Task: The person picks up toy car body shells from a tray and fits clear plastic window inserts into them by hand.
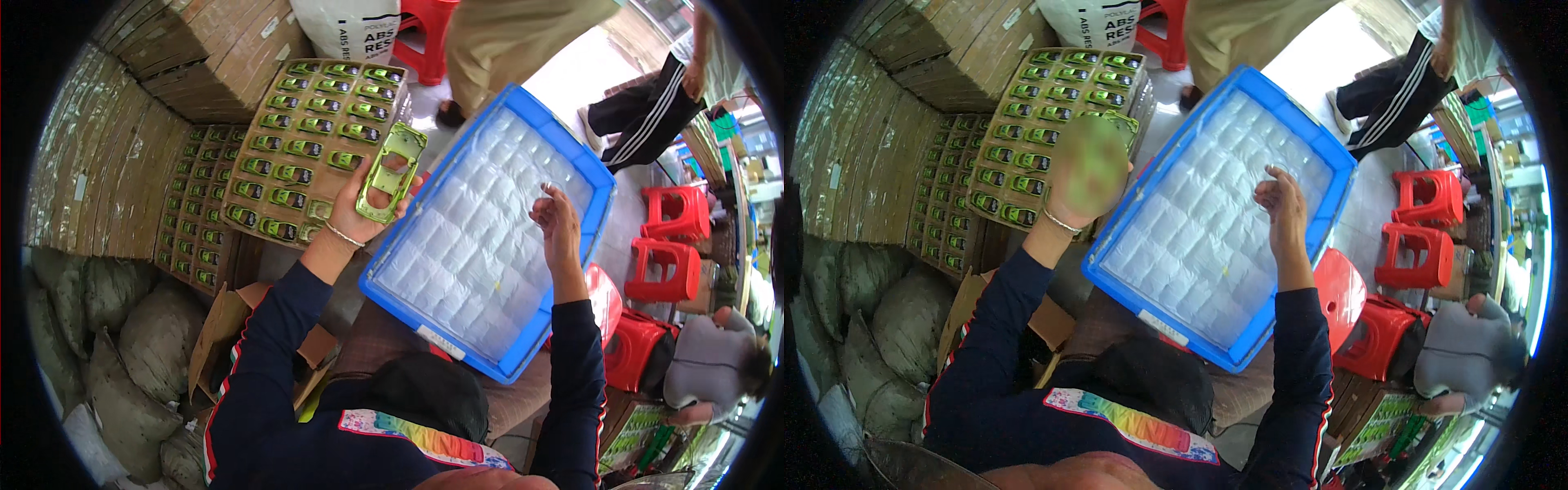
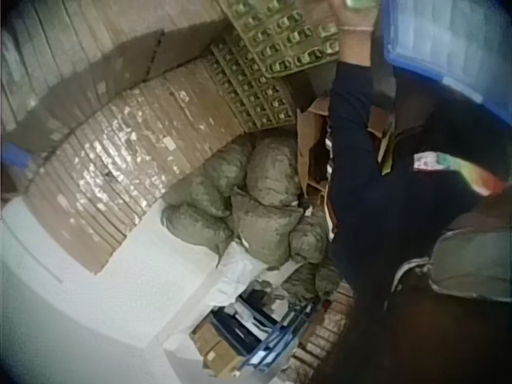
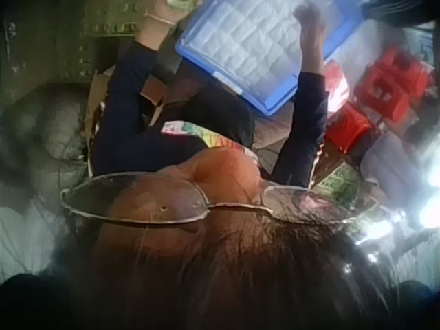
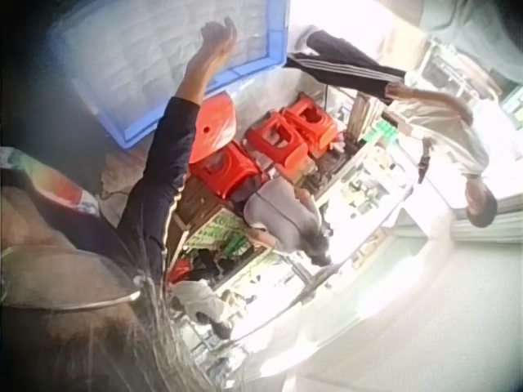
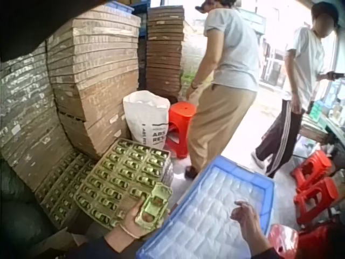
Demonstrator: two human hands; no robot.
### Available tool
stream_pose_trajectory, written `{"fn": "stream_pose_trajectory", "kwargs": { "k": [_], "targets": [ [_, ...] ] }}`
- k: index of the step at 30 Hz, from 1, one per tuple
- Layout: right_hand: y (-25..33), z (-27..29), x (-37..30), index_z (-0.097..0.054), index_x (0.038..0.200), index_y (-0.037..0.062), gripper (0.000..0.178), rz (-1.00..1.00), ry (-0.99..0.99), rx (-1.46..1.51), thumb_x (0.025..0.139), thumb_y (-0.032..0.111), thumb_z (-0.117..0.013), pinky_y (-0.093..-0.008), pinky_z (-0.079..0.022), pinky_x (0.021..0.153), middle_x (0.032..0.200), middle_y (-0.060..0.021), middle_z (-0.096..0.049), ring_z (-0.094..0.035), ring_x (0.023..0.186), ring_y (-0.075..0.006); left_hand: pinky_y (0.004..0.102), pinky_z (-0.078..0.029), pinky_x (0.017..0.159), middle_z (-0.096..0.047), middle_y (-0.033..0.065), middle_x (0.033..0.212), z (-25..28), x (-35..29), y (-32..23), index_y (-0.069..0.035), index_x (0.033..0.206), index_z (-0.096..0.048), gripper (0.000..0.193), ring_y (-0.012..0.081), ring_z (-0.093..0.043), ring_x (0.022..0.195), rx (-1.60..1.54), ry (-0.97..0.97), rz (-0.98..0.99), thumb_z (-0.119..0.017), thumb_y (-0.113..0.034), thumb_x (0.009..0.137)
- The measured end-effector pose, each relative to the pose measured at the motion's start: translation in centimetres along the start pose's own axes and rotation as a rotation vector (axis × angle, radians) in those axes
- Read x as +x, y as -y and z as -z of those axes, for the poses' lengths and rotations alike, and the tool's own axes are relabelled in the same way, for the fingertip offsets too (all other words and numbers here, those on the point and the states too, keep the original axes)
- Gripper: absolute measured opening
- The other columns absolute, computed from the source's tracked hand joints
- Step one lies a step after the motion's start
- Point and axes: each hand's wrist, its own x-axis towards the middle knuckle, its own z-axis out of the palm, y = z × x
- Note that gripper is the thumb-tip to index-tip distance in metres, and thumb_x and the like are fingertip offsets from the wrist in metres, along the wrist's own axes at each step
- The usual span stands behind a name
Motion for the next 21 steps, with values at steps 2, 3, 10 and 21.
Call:
{"fn": "stream_pose_trajectory", "kwargs": {
  "k": [2,3,10,21],
  "targets": [
    [1.4,-0.8,-1.8,-0.057,0.114,0.0015,0.033,-0.012,0.036,0.033,0.096,0.029,-0.050,-0.0266,-0.047,0.076,0.081,-0.0055,-0.063,-0.061,0.081,-0.0125,0.0343,-0.055,0.071,-0.058,0.0221,0.115,-0.4,-0.1,2.0,-0.002,0.129,-0.048,0.058,0.0263,-0.063,0.080,0.003,0.011,0.059,-0.033,-0.050,0.098],
    [2.0,-1.3,-2.7,-0.057,0.114,0.0015,0.033,-0.007,0.024,0.031,0.096,0.029,-0.050,-0.0266,-0.047,0.076,0.081,-0.0055,-0.063,-0.061,0.081,-0.0125,0.0343,-0.055,0.071,-0.058,0.0221,0.115,-1.2,-0.2,3.1,-0.002,0.129,-0.048,0.058,0.0263,-0.063,0.080,0.000,0.018,0.070,-0.033,-0.050,0.098],
    [4.2,-2.5,-8.3,-0.066,0.106,0.0015,0.032,0.108,0.067,0.029,0.097,0.028,-0.051,-0.0227,-0.040,0.080,0.099,-0.0017,-0.065,-0.051,0.082,-0.0070,0.0326,-0.051,0.081,-0.057,0.0214,0.121,-5.2,-1.0,10.0,-0.005,0.135,-0.042,0.055,0.0249,-0.062,0.093,-0.008,-0.101,0.096,-0.036,-0.046,0.099],
    [2.1,-0.1,-13.9,-0.062,0.110,0.0004,0.024,-0.010,-0.009,0.099,0.094,0.017,-0.058,-0.0185,-0.036,0.065,0.080,0.0035,-0.055,-0.047,0.071,-0.0049,0.0385,-0.048,0.092,-0.050,0.0217,0.131,-5.8,-4.2,15.0,0.000,0.135,-0.043,0.054,0.0294,-0.056,0.113,0.041,-0.108,0.195,-0.040,-0.040,0.099]
  ]
}}
